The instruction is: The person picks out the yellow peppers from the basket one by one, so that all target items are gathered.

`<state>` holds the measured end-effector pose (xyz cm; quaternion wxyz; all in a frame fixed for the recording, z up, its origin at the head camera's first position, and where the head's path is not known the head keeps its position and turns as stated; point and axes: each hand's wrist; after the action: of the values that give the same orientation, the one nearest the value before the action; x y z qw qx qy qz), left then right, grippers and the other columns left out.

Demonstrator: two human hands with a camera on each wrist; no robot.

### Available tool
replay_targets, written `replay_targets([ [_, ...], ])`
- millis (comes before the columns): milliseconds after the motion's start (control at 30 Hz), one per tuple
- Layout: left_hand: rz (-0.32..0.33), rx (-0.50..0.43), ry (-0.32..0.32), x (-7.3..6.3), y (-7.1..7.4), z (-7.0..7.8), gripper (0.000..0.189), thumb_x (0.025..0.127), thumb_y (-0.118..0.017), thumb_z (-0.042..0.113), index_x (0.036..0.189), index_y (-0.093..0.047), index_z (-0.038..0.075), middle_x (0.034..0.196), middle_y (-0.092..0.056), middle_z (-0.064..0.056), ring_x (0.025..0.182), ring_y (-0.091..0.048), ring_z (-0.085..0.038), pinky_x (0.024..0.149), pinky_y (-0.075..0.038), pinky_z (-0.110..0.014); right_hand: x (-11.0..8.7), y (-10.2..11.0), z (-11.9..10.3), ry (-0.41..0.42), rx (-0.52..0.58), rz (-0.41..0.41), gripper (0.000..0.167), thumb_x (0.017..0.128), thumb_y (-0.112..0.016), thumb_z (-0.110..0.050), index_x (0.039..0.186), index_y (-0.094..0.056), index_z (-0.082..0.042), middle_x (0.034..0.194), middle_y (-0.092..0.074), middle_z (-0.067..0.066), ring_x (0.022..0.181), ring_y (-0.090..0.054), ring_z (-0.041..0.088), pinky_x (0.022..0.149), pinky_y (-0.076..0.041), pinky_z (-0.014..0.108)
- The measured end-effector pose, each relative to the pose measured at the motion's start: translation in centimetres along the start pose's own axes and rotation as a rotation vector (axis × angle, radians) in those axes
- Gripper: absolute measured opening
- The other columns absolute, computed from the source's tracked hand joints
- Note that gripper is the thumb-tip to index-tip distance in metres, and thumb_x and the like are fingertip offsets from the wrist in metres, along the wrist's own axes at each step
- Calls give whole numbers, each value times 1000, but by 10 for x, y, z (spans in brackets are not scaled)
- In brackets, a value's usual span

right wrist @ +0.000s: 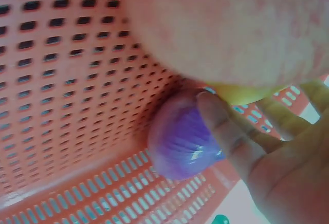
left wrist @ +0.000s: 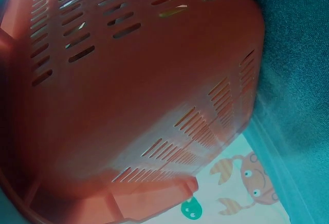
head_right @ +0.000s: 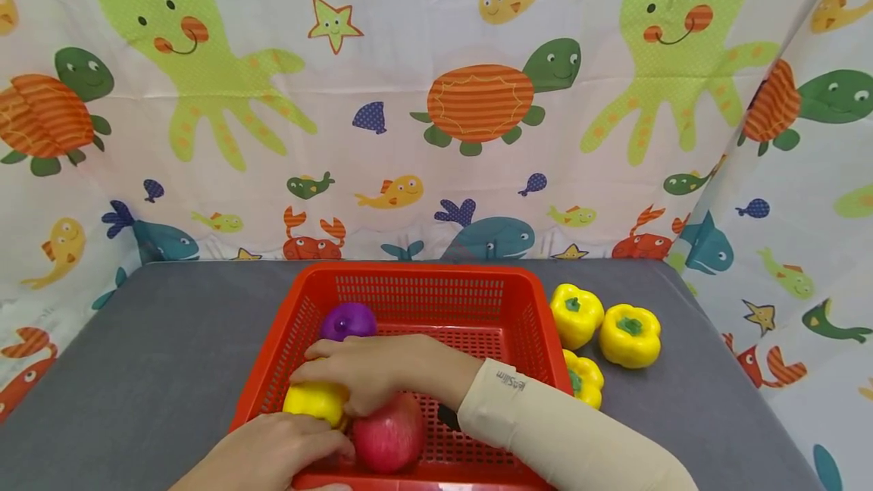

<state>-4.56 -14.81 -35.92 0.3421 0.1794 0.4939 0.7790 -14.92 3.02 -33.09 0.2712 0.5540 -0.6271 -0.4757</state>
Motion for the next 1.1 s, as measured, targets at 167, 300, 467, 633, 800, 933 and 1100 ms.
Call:
replay_targets([
  [167,44,30,-47,0,0,-3,47,94,-52,67,104,-72,26,95,-63,25,82,-58,4,76,-54,-30,8,-4,-2,-15,-120,35,79,77,-85,-16,146,-48,-27,133,-50,-7,117,-49,5,95,-41,21],
  [300,53,51,-51,1,-1,-3,50,93,-50,69,105,-71,26,96,-64,24,84,-58,3,78,-53,-34,8,-10,-2,-75,-178,78,77,74,-90,-30,141,-52,-31,113,-49,-7,90,-51,6,77,-43,18],
  [467,64,48,-75,2,-2,-3,48,94,-50,68,104,-72,26,94,-63,25,81,-57,4,76,-51,-33,11,-14,-1,-37,-248,111,65,71,-90,-37,125,-56,-23,107,-50,-8,90,-49,6,78,-43,17],
  [633,68,49,-89,2,-2,-3,44,94,-53,65,102,-72,26,92,-63,25,79,-57,5,74,-51,-30,13,-17,-2,1,-253,88,66,73,-89,-34,126,-53,-21,108,-54,-10,92,-49,5,82,-42,16],
  [800,73,36,-90,1,-1,-3,43,93,-54,66,101,-71,27,91,-63,26,80,-57,6,75,-52,-32,8,-13,-5,18,-291,67,63,74,-87,-36,128,-56,-25,102,-53,-10,86,-48,4,77,-41,16],
  [933,59,5,-85,0,-1,-3,43,93,-55,66,103,-71,27,92,-62,26,80,-56,6,76,-52,-30,3,-6,-5,19,-252,66,60,74,-87,-38,125,-57,-26,100,-51,-11,87,-48,4,77,-42,17],
  [1100,24,-23,-64,-1,1,-3,45,90,-59,66,107,-72,26,95,-63,25,81,-57,5,75,-53,-27,-4,4,-5,-1,-210,84,60,75,-86,-33,126,-55,-27,101,-50,-10,87,-48,5,74,-41,16],
])
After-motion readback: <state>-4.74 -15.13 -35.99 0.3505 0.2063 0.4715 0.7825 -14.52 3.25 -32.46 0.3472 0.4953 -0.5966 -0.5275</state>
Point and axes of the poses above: each hand's wrist, its own x-axis towards the middle knuckle, its own y-axis out of the back of the hand, z = x × y
